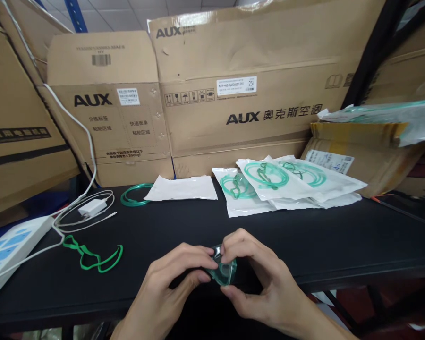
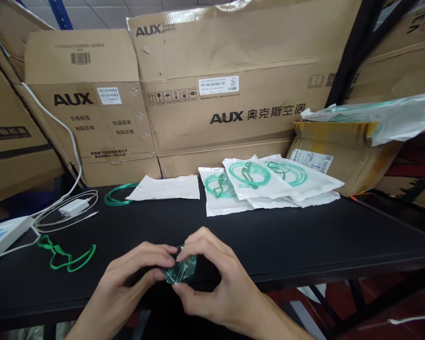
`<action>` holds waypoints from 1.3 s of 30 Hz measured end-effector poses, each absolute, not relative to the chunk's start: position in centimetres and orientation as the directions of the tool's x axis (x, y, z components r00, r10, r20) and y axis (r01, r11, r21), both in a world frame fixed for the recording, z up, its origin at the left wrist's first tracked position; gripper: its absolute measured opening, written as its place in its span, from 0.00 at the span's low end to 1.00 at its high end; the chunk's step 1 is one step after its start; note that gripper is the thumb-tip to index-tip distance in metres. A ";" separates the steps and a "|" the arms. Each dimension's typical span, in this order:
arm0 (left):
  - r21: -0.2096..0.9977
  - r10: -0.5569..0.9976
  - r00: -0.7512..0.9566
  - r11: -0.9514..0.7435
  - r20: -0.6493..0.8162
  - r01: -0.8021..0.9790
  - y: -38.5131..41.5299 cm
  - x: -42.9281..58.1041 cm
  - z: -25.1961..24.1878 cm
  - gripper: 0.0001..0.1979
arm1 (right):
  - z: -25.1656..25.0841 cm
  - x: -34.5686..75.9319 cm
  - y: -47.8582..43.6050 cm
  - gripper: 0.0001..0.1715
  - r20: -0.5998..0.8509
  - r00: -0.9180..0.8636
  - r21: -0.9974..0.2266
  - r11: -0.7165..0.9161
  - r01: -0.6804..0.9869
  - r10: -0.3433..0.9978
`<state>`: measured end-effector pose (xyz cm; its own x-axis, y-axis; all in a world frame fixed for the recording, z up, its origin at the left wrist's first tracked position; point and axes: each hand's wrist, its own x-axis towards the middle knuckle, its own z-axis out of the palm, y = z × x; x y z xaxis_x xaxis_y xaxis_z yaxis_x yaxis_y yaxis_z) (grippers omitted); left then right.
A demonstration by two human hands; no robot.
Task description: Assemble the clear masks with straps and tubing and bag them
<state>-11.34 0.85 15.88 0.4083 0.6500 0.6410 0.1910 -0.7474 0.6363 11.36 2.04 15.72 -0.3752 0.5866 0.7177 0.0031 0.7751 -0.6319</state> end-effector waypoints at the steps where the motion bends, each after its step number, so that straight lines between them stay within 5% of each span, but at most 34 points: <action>1: 0.621 0.633 0.418 -0.761 0.651 0.186 0.9 -11.3 15.9 0.11 | 15.7 11.3 2.0 0.22 0.726 -0.380 -0.615 0.789 0.013 0.573; 9: 0.523 0.542 0.502 -0.830 0.674 0.193 0.9 -11.1 15.7 0.12 | 15.8 10.7 1.5 0.26 0.797 -0.357 -0.481 0.869 0.112 0.487; 20: 0.441 0.499 0.570 -0.862 0.653 0.250 1.0 -11.2 15.3 0.16 | 15.7 10.5 1.4 0.28 0.803 -0.368 -0.452 0.881 0.138 0.469; 39: 0.535 0.593 0.518 -0.798 0.617 0.277 0.4 -10.8 16.0 0.15 | 15.7 10.4 1.4 0.27 0.819 -0.365 -0.398 0.897 0.194 0.443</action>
<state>-10.81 0.39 16.03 0.5178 0.5926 0.6170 0.2769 -0.7985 0.5346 10.44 1.41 15.69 -0.3655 0.4427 0.8188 0.1943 0.8966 -0.3980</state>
